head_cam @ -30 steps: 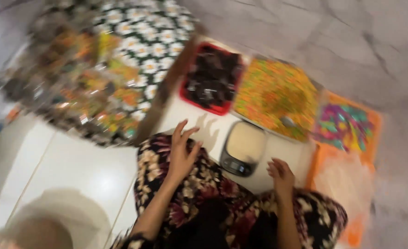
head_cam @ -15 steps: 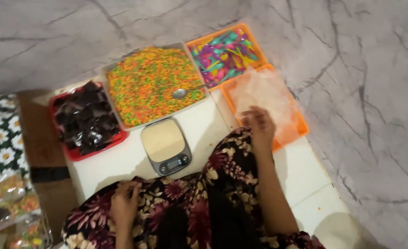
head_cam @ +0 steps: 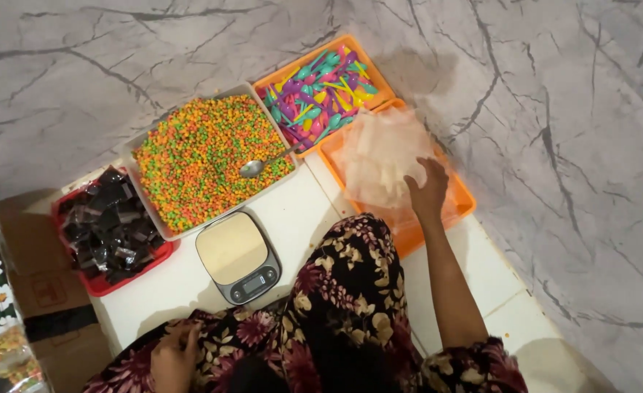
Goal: Bagging and weighing small colorful beads and other items into plastic pouches at a manual packaging station.
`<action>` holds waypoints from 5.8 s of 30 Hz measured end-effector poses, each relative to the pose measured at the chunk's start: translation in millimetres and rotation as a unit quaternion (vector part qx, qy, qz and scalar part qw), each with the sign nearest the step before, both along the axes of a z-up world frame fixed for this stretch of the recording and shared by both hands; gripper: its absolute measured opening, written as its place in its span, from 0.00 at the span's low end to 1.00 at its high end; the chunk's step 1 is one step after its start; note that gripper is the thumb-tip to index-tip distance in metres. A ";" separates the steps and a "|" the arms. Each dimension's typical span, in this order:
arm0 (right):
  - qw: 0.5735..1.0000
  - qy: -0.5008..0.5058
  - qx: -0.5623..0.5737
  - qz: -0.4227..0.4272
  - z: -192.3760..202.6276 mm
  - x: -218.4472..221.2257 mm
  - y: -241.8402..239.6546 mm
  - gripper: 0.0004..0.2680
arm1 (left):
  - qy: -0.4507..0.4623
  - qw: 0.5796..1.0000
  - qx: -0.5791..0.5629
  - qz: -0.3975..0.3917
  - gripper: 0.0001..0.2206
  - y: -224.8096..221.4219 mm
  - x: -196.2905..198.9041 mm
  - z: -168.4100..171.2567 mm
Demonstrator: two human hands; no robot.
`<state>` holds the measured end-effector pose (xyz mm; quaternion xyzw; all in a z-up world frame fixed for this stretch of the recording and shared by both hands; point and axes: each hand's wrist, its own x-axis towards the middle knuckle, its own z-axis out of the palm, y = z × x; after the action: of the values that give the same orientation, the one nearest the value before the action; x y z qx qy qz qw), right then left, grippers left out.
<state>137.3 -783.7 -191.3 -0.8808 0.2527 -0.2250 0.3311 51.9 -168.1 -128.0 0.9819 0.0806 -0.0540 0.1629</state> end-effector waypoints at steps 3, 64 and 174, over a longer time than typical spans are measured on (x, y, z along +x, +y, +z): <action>0.988 0.059 -0.136 0.048 -17.2 26.4 -7.8 0.28 | 0.001 1.000 0.010 -0.007 0.11 3.9 -2.5 -6.5; 0.871 -0.078 -0.084 0.479 231.8 -25.5 255.3 0.06 | 0.091 0.882 -0.421 -0.193 0.29 -122.1 39.3 137.8; 0.855 -0.083 0.177 0.481 218.6 29.9 256.6 0.04 | -0.022 0.855 -0.481 -0.190 0.40 -148.7 93.6 96.5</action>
<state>167.3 -527.1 27.3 -0.7974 -0.1956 -0.0610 0.5676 145.5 -316.8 -31.5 0.7781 -0.1470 -0.0941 0.6034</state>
